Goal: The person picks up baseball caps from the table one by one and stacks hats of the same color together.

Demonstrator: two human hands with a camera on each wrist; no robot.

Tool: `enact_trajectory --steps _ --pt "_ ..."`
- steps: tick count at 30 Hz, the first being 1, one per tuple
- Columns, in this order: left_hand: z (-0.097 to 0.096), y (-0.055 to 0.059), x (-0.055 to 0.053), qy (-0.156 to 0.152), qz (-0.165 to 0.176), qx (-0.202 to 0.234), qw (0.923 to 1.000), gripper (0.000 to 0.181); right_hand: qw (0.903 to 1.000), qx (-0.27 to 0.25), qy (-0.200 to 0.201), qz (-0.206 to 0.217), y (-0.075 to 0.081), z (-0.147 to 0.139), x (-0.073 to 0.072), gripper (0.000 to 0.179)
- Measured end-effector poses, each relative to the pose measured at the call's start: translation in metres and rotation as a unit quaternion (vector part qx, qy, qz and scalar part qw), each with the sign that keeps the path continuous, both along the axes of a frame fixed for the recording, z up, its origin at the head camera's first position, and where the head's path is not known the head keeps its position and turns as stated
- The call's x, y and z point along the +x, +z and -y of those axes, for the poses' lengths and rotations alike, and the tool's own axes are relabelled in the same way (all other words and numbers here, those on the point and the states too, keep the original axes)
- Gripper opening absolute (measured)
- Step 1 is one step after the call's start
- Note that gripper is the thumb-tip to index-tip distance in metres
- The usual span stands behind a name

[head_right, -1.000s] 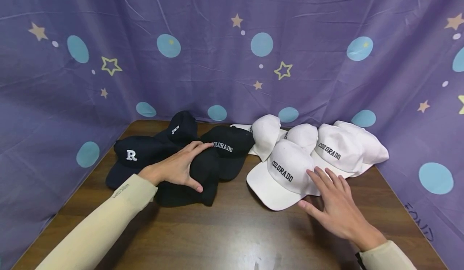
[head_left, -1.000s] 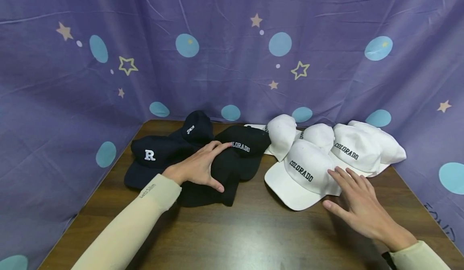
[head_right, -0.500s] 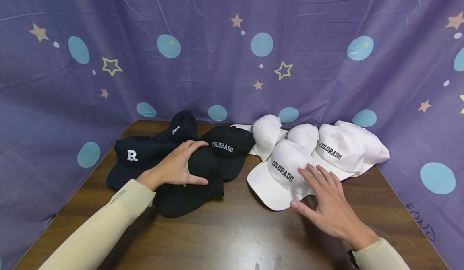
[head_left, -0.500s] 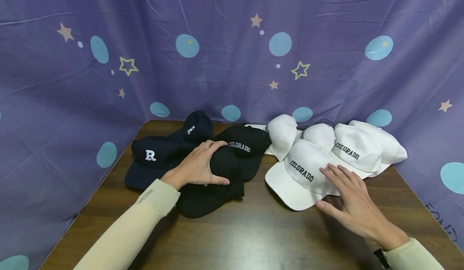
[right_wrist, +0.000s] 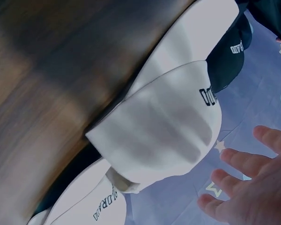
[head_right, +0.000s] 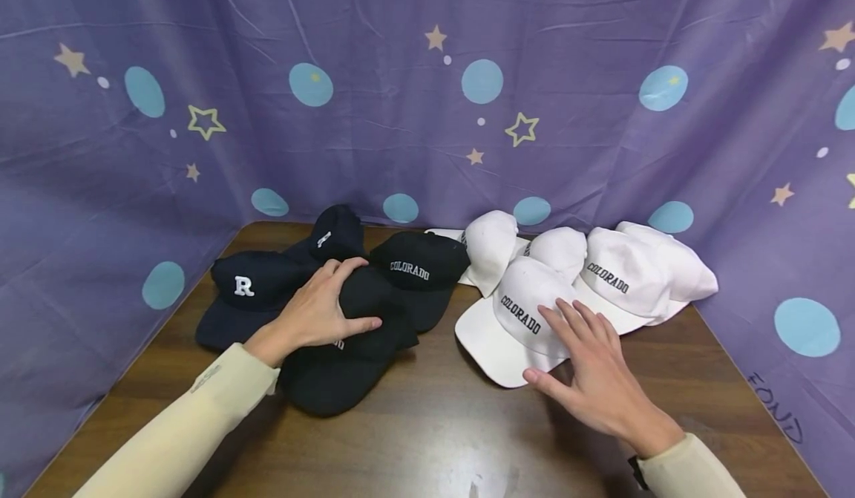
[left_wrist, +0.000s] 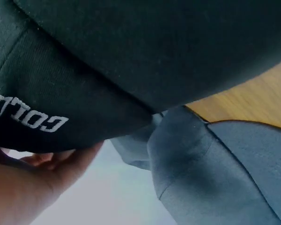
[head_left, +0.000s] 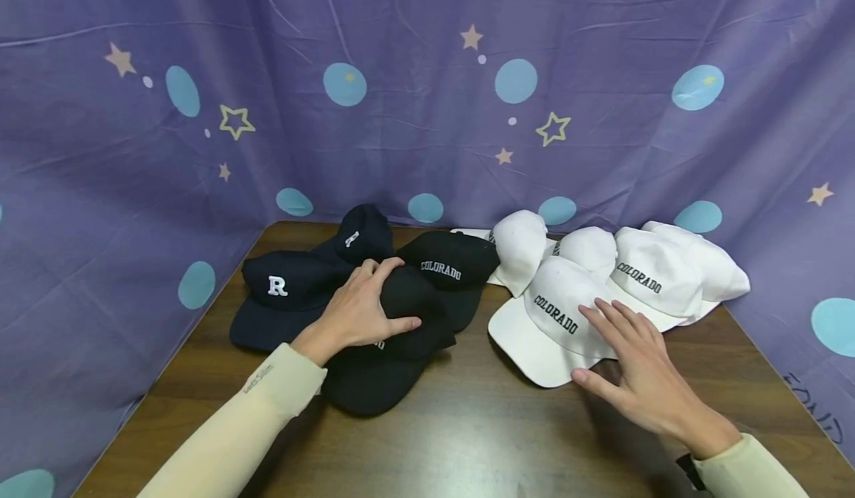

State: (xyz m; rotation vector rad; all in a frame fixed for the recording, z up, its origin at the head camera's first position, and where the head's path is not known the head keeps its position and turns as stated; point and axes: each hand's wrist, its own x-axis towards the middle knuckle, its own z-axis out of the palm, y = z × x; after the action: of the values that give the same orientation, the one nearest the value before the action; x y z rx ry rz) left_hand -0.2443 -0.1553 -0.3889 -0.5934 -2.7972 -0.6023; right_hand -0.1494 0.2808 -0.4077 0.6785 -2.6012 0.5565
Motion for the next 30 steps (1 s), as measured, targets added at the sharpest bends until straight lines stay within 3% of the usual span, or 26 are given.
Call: enact_trajectory --steps 8,18,30 --pt "0.002 0.004 0.020 0.071 -0.012 -0.003 0.9974 0.102 1.0000 -0.002 0.005 -0.007 0.004 0.008 -0.003 0.088" --pt "0.012 0.013 0.040 0.125 -0.014 -0.019 0.9919 0.104 0.9999 -0.007 0.005 -0.008 0.005 0.015 -0.004 0.090" --pt "0.038 0.011 0.050 0.187 -0.018 -0.062 0.9803 0.106 0.9998 -0.005 0.014 -0.015 0.008 0.024 -0.007 0.093"
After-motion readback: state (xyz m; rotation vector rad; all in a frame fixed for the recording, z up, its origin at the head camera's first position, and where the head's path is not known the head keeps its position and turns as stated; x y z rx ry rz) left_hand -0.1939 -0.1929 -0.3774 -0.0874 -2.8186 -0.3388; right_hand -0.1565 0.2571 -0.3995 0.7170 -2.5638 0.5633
